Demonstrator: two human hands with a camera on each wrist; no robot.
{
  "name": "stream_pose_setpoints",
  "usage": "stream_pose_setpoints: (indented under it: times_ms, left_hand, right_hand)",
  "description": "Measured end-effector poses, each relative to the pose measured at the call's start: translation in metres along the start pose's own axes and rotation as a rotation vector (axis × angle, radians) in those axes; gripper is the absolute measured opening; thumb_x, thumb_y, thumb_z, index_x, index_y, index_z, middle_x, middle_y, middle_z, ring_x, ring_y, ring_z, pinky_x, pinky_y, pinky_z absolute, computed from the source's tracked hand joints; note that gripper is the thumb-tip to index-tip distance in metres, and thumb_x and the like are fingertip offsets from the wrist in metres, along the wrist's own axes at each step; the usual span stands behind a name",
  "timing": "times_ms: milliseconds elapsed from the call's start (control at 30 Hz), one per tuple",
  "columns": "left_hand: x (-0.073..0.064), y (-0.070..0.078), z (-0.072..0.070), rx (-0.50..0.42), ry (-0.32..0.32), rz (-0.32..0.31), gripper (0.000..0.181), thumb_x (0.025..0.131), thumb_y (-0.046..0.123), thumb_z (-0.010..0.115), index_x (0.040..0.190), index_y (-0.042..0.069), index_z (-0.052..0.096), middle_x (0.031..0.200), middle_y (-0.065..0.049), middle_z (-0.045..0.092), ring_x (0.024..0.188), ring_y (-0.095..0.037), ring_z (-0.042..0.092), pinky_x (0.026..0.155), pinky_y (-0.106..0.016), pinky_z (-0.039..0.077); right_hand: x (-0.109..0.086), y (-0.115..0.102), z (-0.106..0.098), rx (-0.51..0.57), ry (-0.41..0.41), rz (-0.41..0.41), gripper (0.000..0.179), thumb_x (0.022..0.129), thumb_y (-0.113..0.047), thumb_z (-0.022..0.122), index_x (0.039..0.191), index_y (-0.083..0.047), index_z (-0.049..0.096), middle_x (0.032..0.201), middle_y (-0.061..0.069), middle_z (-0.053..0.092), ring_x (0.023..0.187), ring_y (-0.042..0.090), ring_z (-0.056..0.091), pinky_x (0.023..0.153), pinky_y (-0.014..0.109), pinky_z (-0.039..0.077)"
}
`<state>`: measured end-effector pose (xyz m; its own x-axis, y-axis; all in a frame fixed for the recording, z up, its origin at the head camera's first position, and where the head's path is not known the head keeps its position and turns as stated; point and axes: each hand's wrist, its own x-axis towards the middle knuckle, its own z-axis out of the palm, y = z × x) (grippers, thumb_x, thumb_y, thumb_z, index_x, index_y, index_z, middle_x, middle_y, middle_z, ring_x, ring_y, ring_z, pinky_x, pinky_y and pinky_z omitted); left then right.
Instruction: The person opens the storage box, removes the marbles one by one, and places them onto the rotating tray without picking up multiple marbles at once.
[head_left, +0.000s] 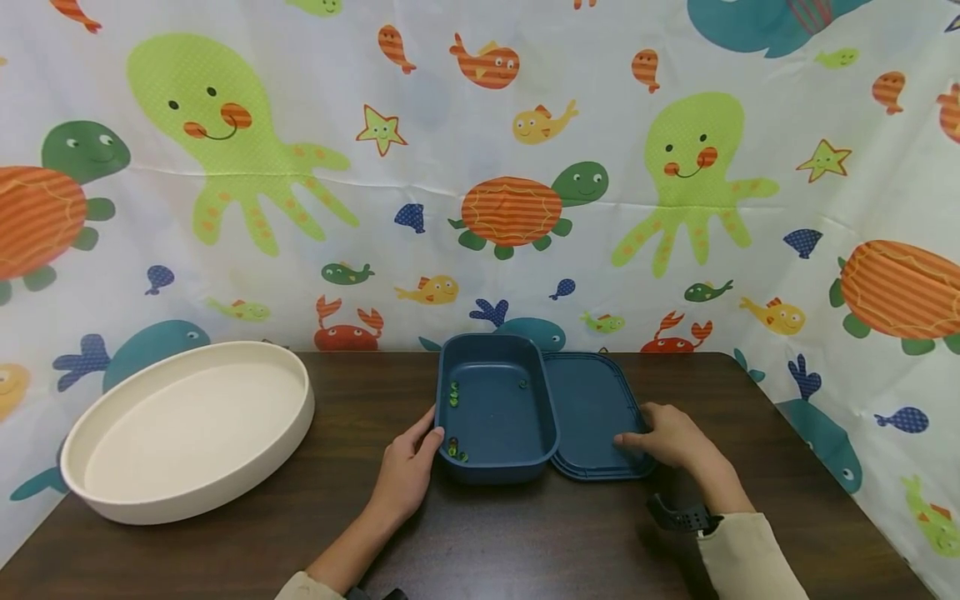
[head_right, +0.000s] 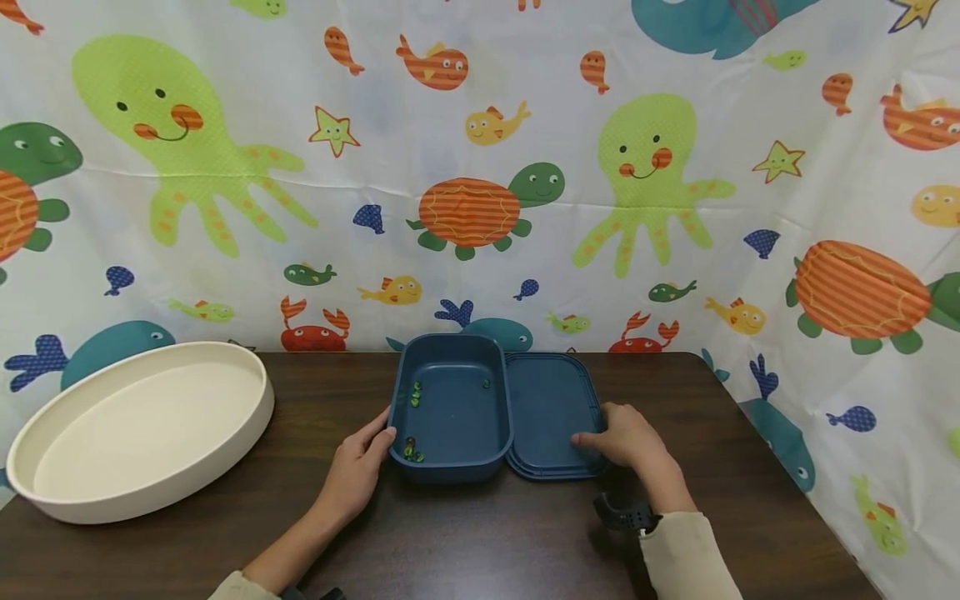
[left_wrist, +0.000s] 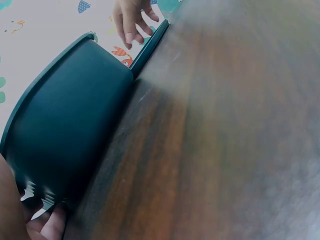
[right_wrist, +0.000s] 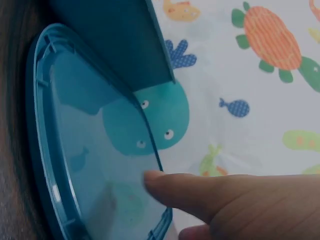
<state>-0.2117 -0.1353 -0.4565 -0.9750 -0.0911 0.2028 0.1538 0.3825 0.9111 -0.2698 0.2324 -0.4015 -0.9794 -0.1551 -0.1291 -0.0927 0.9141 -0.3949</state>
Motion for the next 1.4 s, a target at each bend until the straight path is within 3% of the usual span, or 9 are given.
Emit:
stream_pose_setpoints:
  times_ms: [200,467,633,867,1100,1400]
  left_hand:
    - [-0.001,-0.001,-0.001,0.007,-0.002,-0.006,0.045,0.098,0.028,0.048,0.142,0.016,0.047,0.138,-0.006,0.055,0.13,-0.02,0.048,0.107,-0.046,0.04]
    - [0.0,-0.001,0.0,-0.008,0.002,-0.012,0.045,0.098,0.03,0.049,0.142,0.019,0.048,0.138,-0.004,0.055,0.129,-0.018,0.049,0.107,-0.045,0.04]
    - [0.002,0.0,-0.001,-0.009,0.008,0.002,0.044,0.097,0.028,0.05,0.14,0.016,0.049,0.134,-0.005,0.059,0.124,-0.018,0.055,0.104,-0.044,0.043]
    - [0.004,-0.002,-0.002,-0.003,-0.003,0.029,0.043,0.097,0.024,0.051,0.138,0.011,0.05,0.13,-0.007,0.061,0.115,-0.016,0.062,0.099,-0.041,0.047]
    - [0.003,0.001,-0.007,0.012,-0.036,0.036,0.044,0.097,0.025,0.051,0.139,0.01,0.049,0.131,-0.009,0.061,0.115,-0.017,0.062,0.099,-0.042,0.047]
    - [0.006,0.005,-0.015,0.094,-0.077,0.062,0.047,0.097,0.027,0.05,0.142,0.011,0.045,0.135,-0.008,0.058,0.118,-0.021,0.06,0.1,-0.044,0.047]
  right_hand:
    - [-0.002,-0.013,-0.004,0.021,0.131,-0.056,0.066,0.087,-0.043,0.064,0.13,0.005,0.053,0.115,0.022,0.063,0.101,0.031,0.061,0.084,0.05,0.052]
    - [-0.006,-0.049,0.007,0.145,0.293,-0.267,0.05,0.087,-0.033,0.067,0.128,-0.005,0.058,0.12,0.016,0.061,0.103,0.029,0.063,0.082,0.045,0.055]
    - [-0.009,-0.075,0.022,0.249,0.34,-0.372,0.051,0.087,-0.03,0.068,0.132,-0.012,0.056,0.124,0.012,0.062,0.104,0.025,0.064,0.075,0.036,0.057]
    - [-0.01,-0.095,0.048,0.382,0.362,-0.298,0.048,0.087,-0.028,0.068,0.131,-0.014,0.058,0.13,0.009,0.06,0.105,0.025,0.066,0.076,0.037,0.058]
    - [-0.008,-0.097,0.064,0.389,0.355,-0.287,0.05,0.086,-0.019,0.068,0.133,-0.012,0.055,0.134,0.011,0.056,0.109,0.028,0.064,0.077,0.038,0.058]
    - [-0.005,-0.097,0.066,0.368,0.37,-0.277,0.048,0.083,-0.01,0.063,0.131,-0.009,0.058,0.134,0.008,0.056,0.106,0.026,0.065,0.064,0.025,0.05]
